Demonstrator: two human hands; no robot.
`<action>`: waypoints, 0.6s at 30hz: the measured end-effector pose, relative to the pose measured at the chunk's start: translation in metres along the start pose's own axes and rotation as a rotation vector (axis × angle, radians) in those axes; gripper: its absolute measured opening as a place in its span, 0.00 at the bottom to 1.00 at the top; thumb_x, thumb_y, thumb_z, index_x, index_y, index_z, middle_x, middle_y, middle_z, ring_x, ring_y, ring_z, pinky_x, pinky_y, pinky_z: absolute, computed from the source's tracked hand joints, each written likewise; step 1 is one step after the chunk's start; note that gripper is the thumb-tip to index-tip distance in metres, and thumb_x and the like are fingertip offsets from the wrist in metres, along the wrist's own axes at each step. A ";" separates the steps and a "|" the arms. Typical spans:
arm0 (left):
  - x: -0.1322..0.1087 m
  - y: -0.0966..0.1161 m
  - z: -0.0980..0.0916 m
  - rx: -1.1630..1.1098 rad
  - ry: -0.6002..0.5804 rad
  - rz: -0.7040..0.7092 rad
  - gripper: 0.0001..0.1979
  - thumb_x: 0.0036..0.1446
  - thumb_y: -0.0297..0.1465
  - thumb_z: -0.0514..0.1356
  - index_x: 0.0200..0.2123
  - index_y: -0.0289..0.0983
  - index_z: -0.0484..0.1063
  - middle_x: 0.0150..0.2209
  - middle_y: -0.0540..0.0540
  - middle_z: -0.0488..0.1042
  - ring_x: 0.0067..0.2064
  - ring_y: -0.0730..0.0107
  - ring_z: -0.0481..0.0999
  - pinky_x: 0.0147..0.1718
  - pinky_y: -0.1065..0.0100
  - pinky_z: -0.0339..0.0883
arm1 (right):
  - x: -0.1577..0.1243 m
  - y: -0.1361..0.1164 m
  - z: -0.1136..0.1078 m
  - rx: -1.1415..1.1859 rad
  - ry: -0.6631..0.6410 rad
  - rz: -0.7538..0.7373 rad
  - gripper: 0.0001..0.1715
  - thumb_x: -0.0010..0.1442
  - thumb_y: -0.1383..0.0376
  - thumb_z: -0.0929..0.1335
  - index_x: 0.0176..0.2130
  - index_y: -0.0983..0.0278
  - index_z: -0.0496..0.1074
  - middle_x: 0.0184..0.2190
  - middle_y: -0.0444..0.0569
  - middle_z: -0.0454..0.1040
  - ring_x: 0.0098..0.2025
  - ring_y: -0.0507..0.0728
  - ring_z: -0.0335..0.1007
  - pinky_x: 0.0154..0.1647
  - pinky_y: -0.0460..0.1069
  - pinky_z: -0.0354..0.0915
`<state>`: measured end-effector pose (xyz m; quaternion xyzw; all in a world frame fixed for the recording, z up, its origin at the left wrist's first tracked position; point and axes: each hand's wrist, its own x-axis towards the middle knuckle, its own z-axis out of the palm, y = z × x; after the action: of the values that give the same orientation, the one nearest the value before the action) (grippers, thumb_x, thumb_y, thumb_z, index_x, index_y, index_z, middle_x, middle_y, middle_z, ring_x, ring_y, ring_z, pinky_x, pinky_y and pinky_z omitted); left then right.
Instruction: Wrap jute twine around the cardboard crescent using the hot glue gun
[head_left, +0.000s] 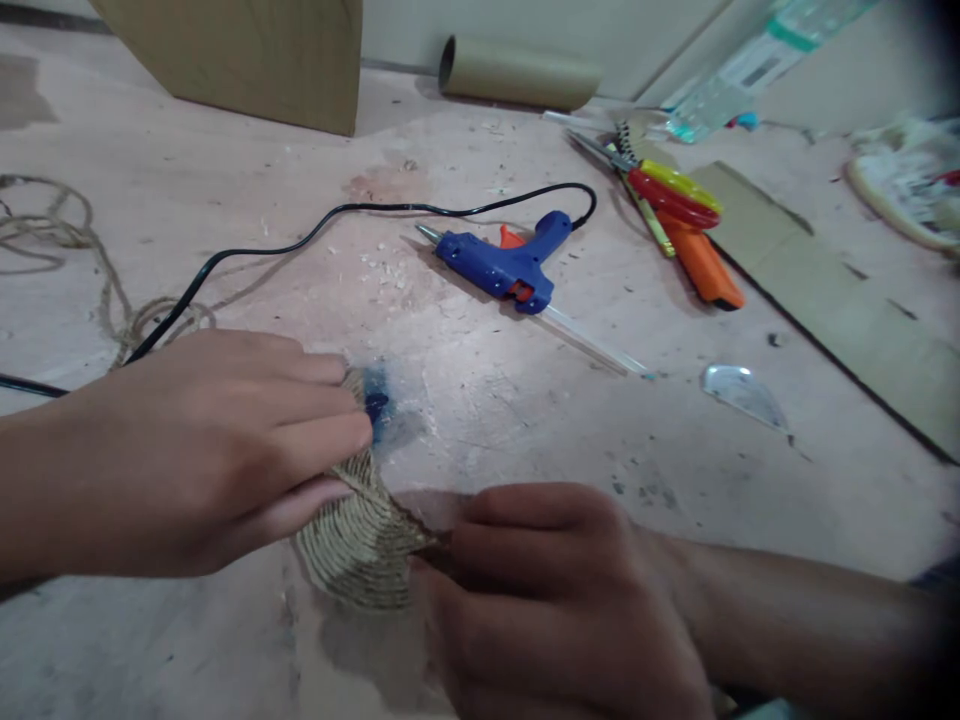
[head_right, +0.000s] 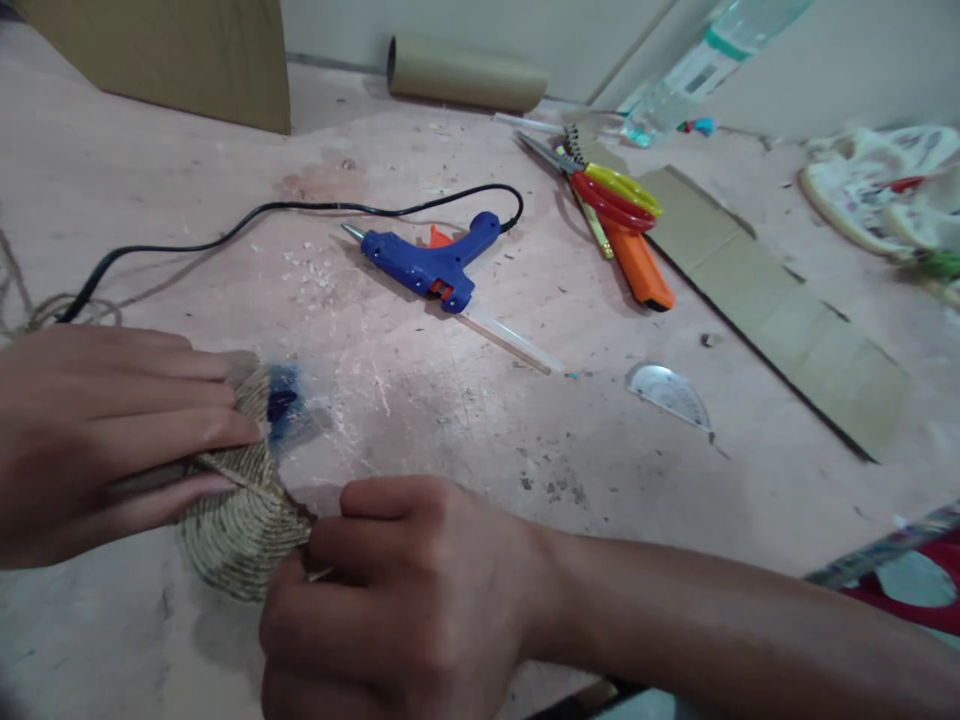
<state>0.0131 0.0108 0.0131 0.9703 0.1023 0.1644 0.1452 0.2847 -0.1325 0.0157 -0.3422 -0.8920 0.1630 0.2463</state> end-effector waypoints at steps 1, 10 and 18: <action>-0.002 0.002 0.000 -0.003 -0.018 -0.007 0.20 0.86 0.38 0.50 0.38 0.45 0.72 0.33 0.48 0.77 0.32 0.58 0.73 0.32 0.52 0.61 | -0.002 -0.003 -0.001 0.010 -0.007 0.032 0.20 0.77 0.72 0.72 0.31 0.60 0.75 0.34 0.40 0.78 0.30 0.52 0.62 0.37 0.57 0.63; -0.019 0.035 0.007 -0.156 -0.035 -0.078 0.10 0.79 0.27 0.54 0.42 0.45 0.68 0.31 0.54 0.73 0.31 0.64 0.71 0.33 0.58 0.63 | 0.027 0.024 -0.013 -0.097 0.022 -0.194 0.21 0.77 0.72 0.71 0.31 0.61 0.70 0.29 0.41 0.69 0.30 0.54 0.58 0.30 0.56 0.54; -0.004 0.026 0.011 -0.298 -0.012 -0.112 0.17 0.84 0.34 0.52 0.37 0.44 0.69 0.29 0.53 0.75 0.28 0.67 0.72 0.32 0.59 0.69 | 0.020 0.030 -0.011 -0.059 0.009 -0.117 0.14 0.85 0.63 0.68 0.46 0.66 0.79 0.40 0.46 0.82 0.36 0.55 0.73 0.36 0.55 0.65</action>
<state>0.0170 -0.0177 0.0106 0.9317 0.1296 0.1638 0.2972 0.2936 -0.0959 0.0178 -0.2973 -0.9138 0.1203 0.2493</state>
